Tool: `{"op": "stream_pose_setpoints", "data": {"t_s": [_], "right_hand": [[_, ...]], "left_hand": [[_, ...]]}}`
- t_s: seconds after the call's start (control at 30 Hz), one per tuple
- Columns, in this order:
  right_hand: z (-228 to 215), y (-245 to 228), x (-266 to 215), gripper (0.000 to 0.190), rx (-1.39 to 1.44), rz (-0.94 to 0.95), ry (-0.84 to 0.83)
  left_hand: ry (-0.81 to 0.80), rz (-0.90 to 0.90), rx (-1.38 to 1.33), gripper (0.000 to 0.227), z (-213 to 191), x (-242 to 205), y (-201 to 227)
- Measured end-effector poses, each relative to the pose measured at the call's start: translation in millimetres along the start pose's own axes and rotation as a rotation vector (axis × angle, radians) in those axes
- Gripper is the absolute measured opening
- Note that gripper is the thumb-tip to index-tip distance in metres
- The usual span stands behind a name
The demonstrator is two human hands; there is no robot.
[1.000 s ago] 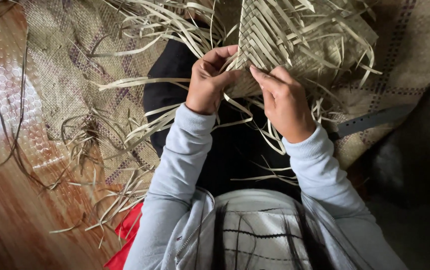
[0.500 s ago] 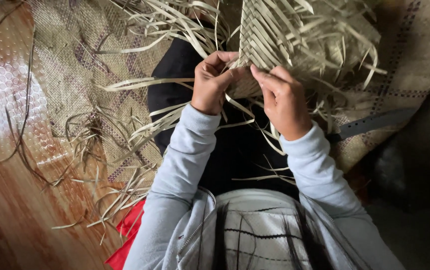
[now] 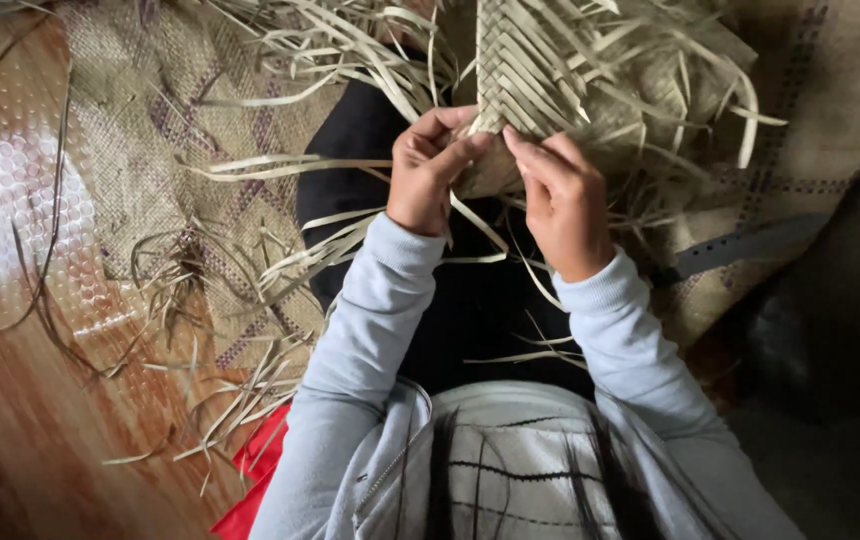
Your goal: Hand-weaving natural fibers together to create a traditional mat or container.
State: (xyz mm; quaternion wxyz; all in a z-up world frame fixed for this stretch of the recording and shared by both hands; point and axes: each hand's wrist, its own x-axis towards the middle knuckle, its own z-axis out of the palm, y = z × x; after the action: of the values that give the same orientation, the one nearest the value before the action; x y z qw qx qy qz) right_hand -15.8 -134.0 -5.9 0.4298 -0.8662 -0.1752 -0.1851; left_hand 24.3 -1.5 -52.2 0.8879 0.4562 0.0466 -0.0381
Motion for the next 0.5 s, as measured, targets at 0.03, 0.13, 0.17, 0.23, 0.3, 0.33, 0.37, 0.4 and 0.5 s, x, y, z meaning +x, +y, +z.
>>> {"op": "stream_pose_setpoints", "data": {"t_s": [0.03,0.13,0.17,0.23,0.3,0.33,0.37,0.4,0.5], "right_hand": [[1.6,0.6,-0.4,0.029,0.004,0.006,-0.003],[4.6,4.7,-3.6,0.027,0.063,-0.019,0.061],[4.6,6.2,-3.6,0.026,0.059,-0.035,0.079],[3.7,7.4,-4.0,0.025,0.057,-0.045,0.096],[2.9,6.2,-1.8,0.021,0.057,-0.064,0.115],[4.0,8.1,-1.7,0.021,0.059,-0.067,0.118],[5.0,10.7,-3.3,0.019,0.061,-0.071,0.129],[6.1,13.7,-5.1,0.017,0.062,-0.075,0.140],[2.4,10.6,-3.3,0.015,0.088,-0.075,0.130]], "left_hand": [[0.005,-0.005,0.003,0.029,0.4,-1.1,1.8],[-0.017,-0.032,-0.021,0.029,1.8,-3.3,2.2],[-0.019,-0.039,-0.034,0.028,2.4,-3.1,1.6],[-0.018,-0.050,-0.045,0.028,4.1,-3.4,0.9],[-0.034,-0.052,-0.078,0.030,6.1,-2.3,3.0],[-0.035,-0.050,-0.076,0.030,7.6,-2.6,5.4],[-0.044,-0.048,-0.075,0.029,8.9,-3.8,6.2],[-0.052,-0.047,-0.073,0.027,10.2,-5.0,6.7],[-0.052,-0.057,-0.070,0.027,10.4,-5.1,2.8]]}}
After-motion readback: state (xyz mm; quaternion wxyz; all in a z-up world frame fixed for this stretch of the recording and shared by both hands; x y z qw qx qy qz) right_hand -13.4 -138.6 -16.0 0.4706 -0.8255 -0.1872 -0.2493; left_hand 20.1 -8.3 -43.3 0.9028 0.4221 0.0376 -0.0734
